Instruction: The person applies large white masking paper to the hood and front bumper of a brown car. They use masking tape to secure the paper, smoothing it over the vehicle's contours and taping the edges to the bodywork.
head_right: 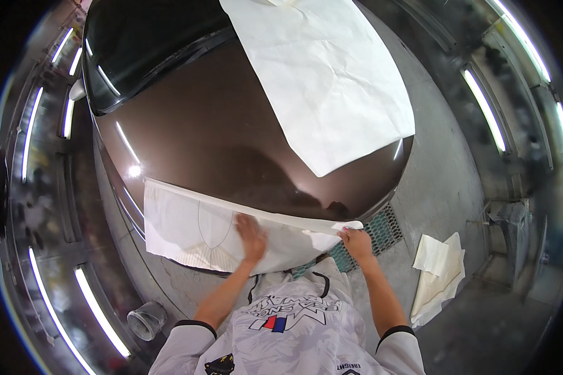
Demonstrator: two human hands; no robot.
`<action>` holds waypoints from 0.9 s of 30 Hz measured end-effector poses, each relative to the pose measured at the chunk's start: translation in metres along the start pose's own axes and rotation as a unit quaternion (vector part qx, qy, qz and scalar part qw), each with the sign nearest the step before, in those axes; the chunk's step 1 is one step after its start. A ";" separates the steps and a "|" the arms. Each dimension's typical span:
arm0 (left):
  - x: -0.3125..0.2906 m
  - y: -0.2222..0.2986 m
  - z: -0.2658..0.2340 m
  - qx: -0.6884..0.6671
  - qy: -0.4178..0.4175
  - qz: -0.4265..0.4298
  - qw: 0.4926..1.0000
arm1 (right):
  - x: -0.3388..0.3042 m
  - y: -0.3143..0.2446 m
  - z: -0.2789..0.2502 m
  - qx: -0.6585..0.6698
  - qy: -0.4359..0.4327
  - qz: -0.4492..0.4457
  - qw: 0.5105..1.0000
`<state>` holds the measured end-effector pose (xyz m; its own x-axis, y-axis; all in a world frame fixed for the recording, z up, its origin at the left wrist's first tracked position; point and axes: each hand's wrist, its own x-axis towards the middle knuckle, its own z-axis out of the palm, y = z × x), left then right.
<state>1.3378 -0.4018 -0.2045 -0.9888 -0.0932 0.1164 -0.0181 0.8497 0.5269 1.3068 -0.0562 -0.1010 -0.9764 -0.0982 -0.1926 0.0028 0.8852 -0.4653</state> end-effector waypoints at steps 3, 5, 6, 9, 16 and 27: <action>-0.018 0.068 0.021 0.035 -0.142 -0.006 0.989 | -0.005 0.004 0.003 -0.006 0.009 -0.008 1.000; -0.021 0.081 0.032 0.066 -0.173 0.000 0.983 | -0.005 0.012 0.022 0.002 0.041 -0.021 0.999; -0.021 0.082 0.034 0.088 -0.193 0.011 0.977 | -0.003 0.012 0.029 -0.003 0.029 0.009 1.000; -0.016 0.074 0.024 0.074 -0.238 0.089 0.964 | 0.011 0.012 0.046 -0.055 0.007 0.062 0.996; -0.010 0.063 0.004 0.105 -0.261 0.196 0.940 | 0.034 0.015 0.068 -0.098 -0.039 0.100 0.989; 0.042 0.018 -0.040 0.139 -0.143 0.111 0.974 | 0.035 0.008 0.067 -0.080 -0.043 0.145 0.985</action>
<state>1.3017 -0.4111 -0.1566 -0.9729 0.2239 -0.0576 0.2016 0.9435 0.2632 1.2868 -0.0831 -0.1694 -0.9175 0.1368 -0.3734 0.2378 0.9414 -0.2394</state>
